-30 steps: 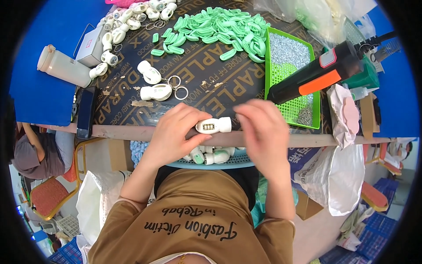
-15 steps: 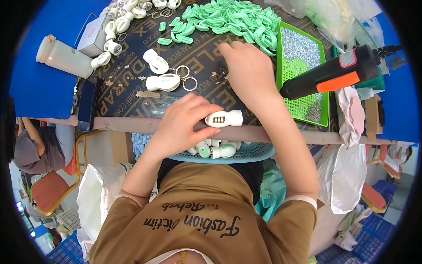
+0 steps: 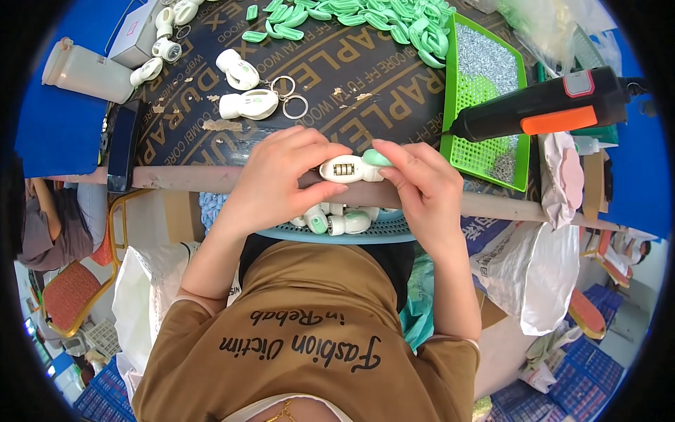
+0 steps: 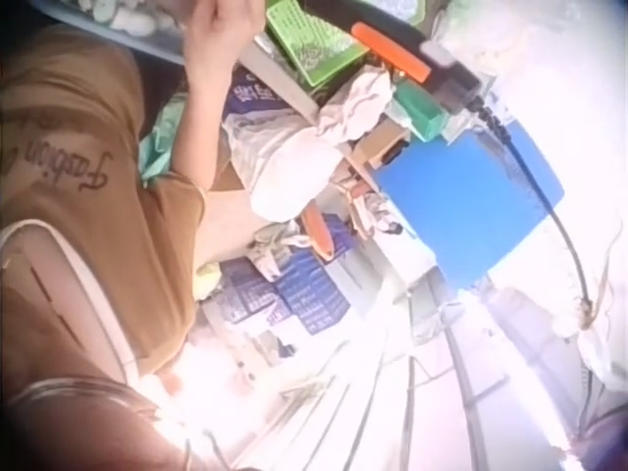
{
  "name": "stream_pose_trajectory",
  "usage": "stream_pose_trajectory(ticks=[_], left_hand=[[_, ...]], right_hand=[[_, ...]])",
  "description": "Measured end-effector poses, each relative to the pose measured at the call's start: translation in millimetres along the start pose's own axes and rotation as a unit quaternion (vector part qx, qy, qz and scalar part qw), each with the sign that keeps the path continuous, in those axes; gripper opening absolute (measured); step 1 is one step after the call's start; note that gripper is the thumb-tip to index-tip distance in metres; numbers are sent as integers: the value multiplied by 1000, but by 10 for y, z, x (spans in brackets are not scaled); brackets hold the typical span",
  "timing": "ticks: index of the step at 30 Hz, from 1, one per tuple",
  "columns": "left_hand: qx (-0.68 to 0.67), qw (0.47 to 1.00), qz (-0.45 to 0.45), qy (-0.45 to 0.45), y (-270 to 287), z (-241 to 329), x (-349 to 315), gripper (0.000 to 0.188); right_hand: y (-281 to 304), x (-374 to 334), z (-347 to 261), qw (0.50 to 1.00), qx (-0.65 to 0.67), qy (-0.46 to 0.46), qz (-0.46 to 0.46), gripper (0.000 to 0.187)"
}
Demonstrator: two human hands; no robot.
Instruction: Assembling small plastic flashlights by inserting internal components and using a glue gun to secure parts.
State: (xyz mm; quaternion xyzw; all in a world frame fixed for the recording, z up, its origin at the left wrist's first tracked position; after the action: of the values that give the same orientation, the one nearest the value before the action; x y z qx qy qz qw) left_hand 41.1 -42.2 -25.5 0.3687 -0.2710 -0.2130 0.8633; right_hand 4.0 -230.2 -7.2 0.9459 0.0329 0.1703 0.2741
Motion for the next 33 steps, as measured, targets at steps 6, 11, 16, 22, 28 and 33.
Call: stream_pose_trajectory(ticks=[6,11,16,22,28,33], left_hand=[[4,1000,-2,0,9,-3,-1,35],[8,1000,5,6,1,-12,0,35],[4,1000,0,7,-10,-6,2,34],[-6,1000,9,3,-16,-29,-9,34],[6,1000,-2,13,-24,-37,-14,35],[1,1000,-7,14,-27,-43,-4,34]], right_hand=[[-24,-30,62,1000,-3,-12,19,31],[21,-41,-27,998,16,6,54,29],[-139,-3,-275,983,-82,162,4,30],[-255,57,-297,965,-143,219,-31,32],[-254,119,-364,951,-164,253,-60,34],[-242,156,-375,952,-162,246,-84,35]])
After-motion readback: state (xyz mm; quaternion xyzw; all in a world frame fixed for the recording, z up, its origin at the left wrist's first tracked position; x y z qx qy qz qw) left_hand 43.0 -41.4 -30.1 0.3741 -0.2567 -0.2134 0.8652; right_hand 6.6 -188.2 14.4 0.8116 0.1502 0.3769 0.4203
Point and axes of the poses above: each hand's wrist, its own x-axis towards the middle knuckle, its own y-axis out of the back of the hand, z = x × y, the point moved 4 cm from there along x, towards the middle knuckle, and after that the axes turned 9 degrees about x, right-handed, at the moved point
